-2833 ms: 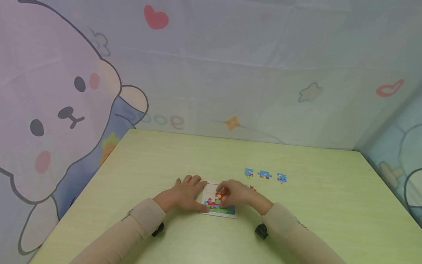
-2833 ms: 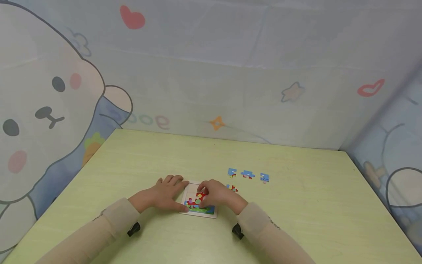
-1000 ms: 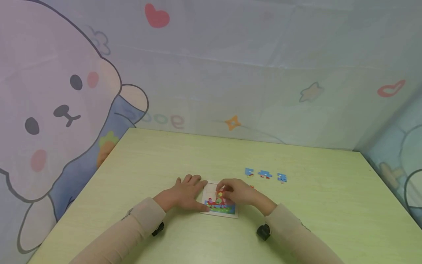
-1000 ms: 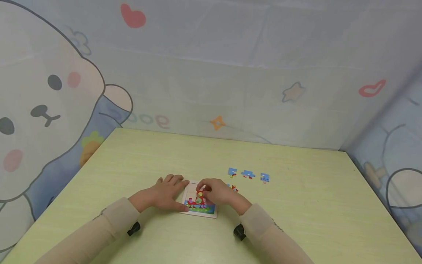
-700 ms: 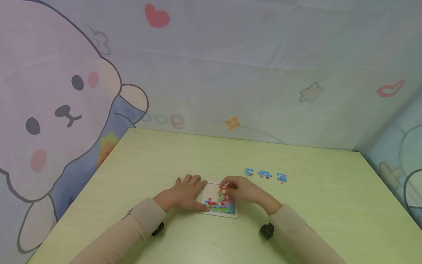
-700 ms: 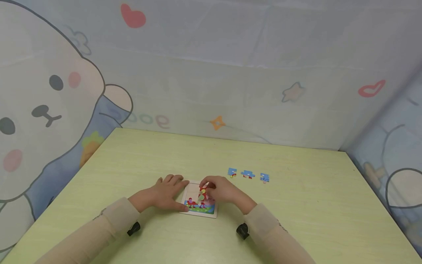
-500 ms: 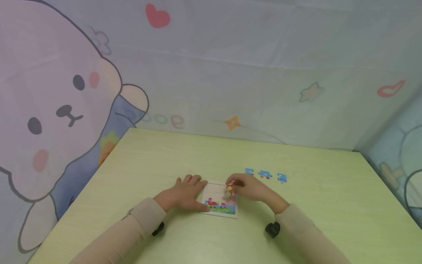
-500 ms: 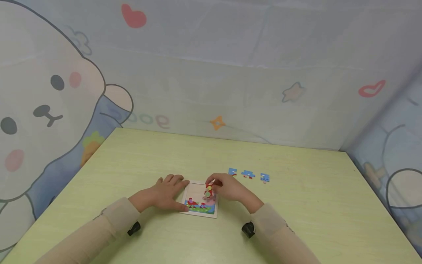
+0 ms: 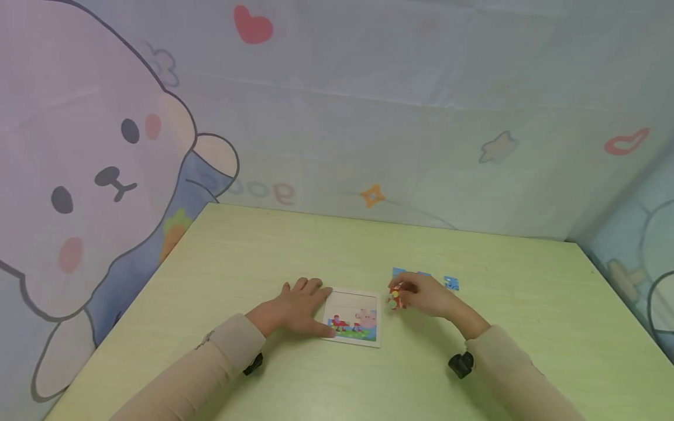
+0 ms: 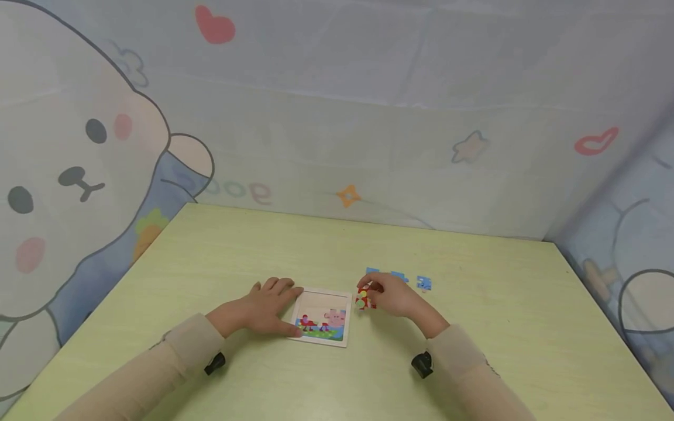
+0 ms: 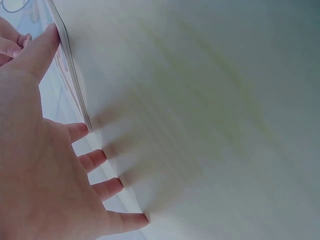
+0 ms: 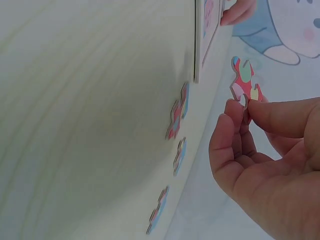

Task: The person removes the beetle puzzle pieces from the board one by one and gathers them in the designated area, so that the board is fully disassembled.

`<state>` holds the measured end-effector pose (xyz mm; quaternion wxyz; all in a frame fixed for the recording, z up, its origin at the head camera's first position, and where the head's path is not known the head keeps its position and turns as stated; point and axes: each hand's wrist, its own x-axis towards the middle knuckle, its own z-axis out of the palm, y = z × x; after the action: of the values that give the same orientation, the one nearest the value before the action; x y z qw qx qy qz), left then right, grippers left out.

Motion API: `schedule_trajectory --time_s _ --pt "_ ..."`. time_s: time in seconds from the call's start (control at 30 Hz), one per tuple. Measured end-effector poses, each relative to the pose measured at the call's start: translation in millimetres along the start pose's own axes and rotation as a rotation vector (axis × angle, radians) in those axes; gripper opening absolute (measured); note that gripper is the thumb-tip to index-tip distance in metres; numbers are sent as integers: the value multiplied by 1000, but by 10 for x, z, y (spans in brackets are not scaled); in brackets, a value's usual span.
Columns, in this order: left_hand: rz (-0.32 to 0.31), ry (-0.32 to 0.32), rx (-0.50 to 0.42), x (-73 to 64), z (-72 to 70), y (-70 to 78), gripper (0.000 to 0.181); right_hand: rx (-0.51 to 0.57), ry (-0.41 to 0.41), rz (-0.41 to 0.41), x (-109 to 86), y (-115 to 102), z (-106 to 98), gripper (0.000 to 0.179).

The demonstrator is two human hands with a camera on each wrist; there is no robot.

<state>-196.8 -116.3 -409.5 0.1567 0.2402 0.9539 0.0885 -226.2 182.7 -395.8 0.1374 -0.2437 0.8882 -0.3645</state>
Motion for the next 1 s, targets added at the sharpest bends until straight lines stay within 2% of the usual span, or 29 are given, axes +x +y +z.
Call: schedule_trajectory --time_s 0.27,0.47,0.7,1.0 --pt "5 5 13 28 10 2 92 -1 31 14 -102 152 -132 22" --pt "1 2 10 29 17 -7 93 6 40 59 -162 244 -190 22" --pt "-5 0 12 19 14 -8 93 20 49 110 -226 276 -215 20" --pt "-13 0 22 44 51 -34 93 -14 42 153 -257 335 -240 19"
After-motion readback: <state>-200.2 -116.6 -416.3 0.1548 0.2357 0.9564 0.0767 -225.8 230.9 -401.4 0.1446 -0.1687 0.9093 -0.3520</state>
